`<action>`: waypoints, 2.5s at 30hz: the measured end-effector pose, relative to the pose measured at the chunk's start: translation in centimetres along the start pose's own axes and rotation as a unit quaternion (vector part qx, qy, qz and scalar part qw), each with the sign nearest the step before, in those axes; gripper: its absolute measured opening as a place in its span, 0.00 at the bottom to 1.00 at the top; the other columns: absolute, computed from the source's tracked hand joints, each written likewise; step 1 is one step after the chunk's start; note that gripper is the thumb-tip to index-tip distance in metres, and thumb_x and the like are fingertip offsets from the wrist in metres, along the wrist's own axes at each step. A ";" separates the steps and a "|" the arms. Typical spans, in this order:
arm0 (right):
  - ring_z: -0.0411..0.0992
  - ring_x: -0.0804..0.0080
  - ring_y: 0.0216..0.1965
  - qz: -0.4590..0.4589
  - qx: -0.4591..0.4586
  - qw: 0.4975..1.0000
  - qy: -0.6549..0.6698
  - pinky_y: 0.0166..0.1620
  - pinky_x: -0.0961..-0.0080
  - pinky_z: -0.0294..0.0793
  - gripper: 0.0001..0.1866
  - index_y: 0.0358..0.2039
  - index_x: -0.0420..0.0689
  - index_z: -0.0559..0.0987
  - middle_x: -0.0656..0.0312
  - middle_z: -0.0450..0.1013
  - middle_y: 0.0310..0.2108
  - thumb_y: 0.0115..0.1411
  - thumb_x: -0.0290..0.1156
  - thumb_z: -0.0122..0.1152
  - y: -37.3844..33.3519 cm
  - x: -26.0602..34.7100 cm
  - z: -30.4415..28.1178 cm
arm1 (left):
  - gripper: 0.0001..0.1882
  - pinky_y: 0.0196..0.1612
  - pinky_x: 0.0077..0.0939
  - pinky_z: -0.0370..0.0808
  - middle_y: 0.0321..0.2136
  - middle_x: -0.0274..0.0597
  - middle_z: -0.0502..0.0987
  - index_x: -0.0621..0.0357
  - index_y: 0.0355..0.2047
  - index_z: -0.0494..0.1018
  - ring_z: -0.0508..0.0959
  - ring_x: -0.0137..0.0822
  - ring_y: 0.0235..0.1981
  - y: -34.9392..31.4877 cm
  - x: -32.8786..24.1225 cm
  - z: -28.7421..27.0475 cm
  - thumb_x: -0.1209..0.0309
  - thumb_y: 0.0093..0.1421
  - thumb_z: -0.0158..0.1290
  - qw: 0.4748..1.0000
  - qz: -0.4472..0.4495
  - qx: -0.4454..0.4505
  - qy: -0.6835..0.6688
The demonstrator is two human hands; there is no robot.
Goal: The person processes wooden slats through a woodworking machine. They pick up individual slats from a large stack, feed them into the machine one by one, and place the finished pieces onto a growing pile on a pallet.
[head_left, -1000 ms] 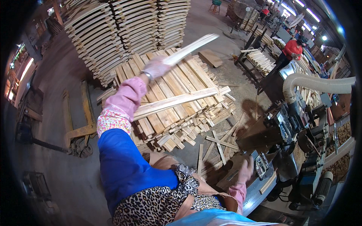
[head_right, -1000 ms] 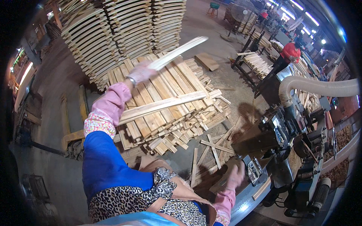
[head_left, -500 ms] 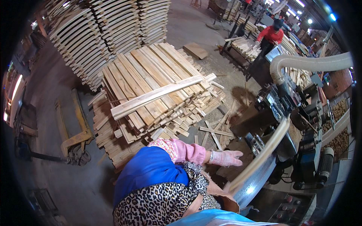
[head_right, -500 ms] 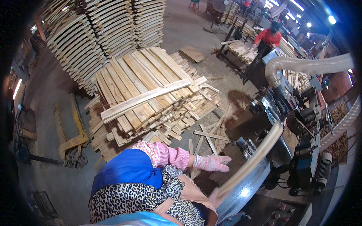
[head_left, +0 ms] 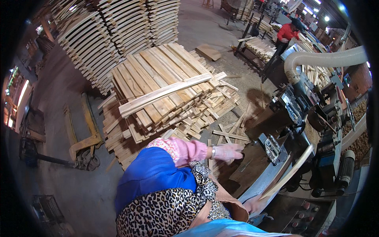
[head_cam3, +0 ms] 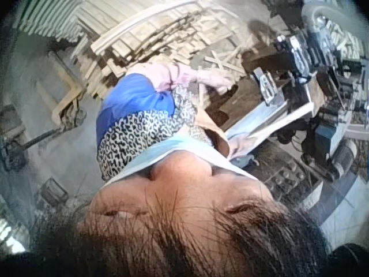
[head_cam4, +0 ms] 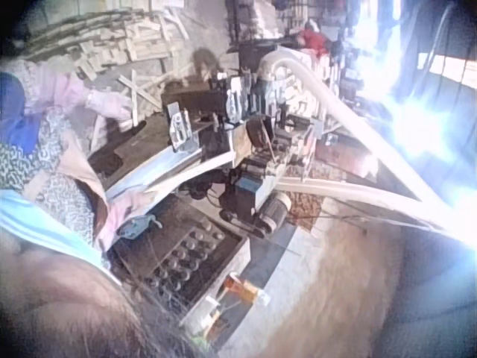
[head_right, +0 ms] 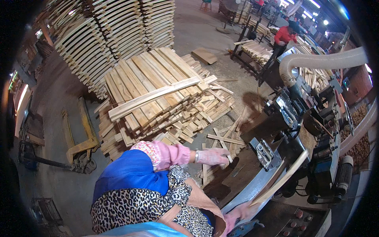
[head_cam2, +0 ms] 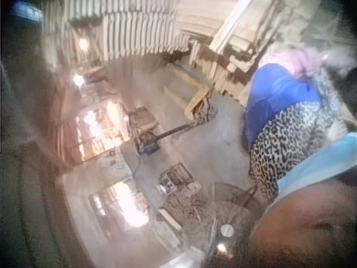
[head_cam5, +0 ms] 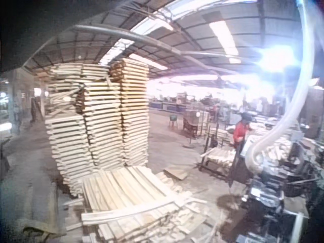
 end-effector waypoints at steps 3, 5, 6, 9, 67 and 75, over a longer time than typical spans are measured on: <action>0.75 0.36 0.49 0.032 0.024 0.999 0.032 0.53 0.47 0.74 0.34 0.62 0.37 0.73 0.36 0.75 0.51 0.69 0.53 0.51 5.9 0.7 2.9 | 0.34 0.63 0.36 0.70 0.57 0.54 0.76 0.63 0.63 0.67 0.75 0.51 0.59 1.9 -6.1 -3.5 0.53 0.63 0.52 0.994 -0.079 0.007 -0.081; 0.75 0.36 0.48 0.031 0.053 0.997 0.056 0.52 0.47 0.74 0.33 0.62 0.38 0.73 0.36 0.75 0.52 0.70 0.53 0.50 7.3 2.2 3.5 | 0.33 0.60 0.37 0.73 0.54 0.55 0.77 0.63 0.63 0.67 0.77 0.50 0.57 2.8 -6.1 -6.3 0.56 0.61 0.54 0.999 -0.046 -0.027 -0.009; 0.75 0.36 0.48 0.031 0.071 0.995 0.056 0.52 0.47 0.74 0.33 0.62 0.38 0.73 0.37 0.75 0.52 0.70 0.53 0.50 6.8 2.5 3.4 | 0.33 0.60 0.38 0.73 0.54 0.55 0.77 0.63 0.62 0.67 0.77 0.49 0.57 3.3 -6.2 -8.3 0.57 0.61 0.54 0.998 -0.036 -0.041 0.030; 0.75 0.37 0.48 0.028 0.045 0.998 0.039 0.52 0.48 0.74 0.33 0.63 0.39 0.73 0.37 0.75 0.52 0.70 0.53 0.49 -0.3 -0.9 2.1 | 0.32 0.57 0.39 0.76 0.52 0.55 0.78 0.63 0.61 0.69 0.79 0.48 0.52 1.7 -7.2 -17.6 0.58 0.59 0.55 0.961 -0.150 -0.074 0.221; 0.67 0.43 0.62 -0.020 0.021 0.992 0.122 0.65 0.56 0.65 0.33 0.65 0.36 0.70 0.43 0.71 0.61 0.69 0.48 0.53 7.6 2.0 3.0 | 0.41 0.70 0.41 0.61 0.63 0.55 0.67 0.58 0.68 0.61 0.65 0.53 0.66 -15.4 0.0 -27.3 0.64 0.56 0.63 0.762 -0.172 -0.576 0.241; 0.74 0.37 0.49 -0.012 0.258 0.966 -0.012 0.52 0.48 0.74 0.30 0.65 0.40 0.72 0.42 0.77 0.52 0.68 0.46 0.52 -10.2 -9.5 0.7 | 0.42 0.73 0.34 0.53 0.69 0.59 0.59 0.63 0.70 0.55 0.59 0.51 0.71 -33.5 7.7 -35.9 0.59 0.61 0.59 0.576 -0.351 -0.702 0.227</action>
Point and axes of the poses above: each hand's wrist, its own y-axis towards the middle knuckle, its own z-axis out of the palm, x = y × z, the point moved 5 cm from there along y, towards the middle knuckle
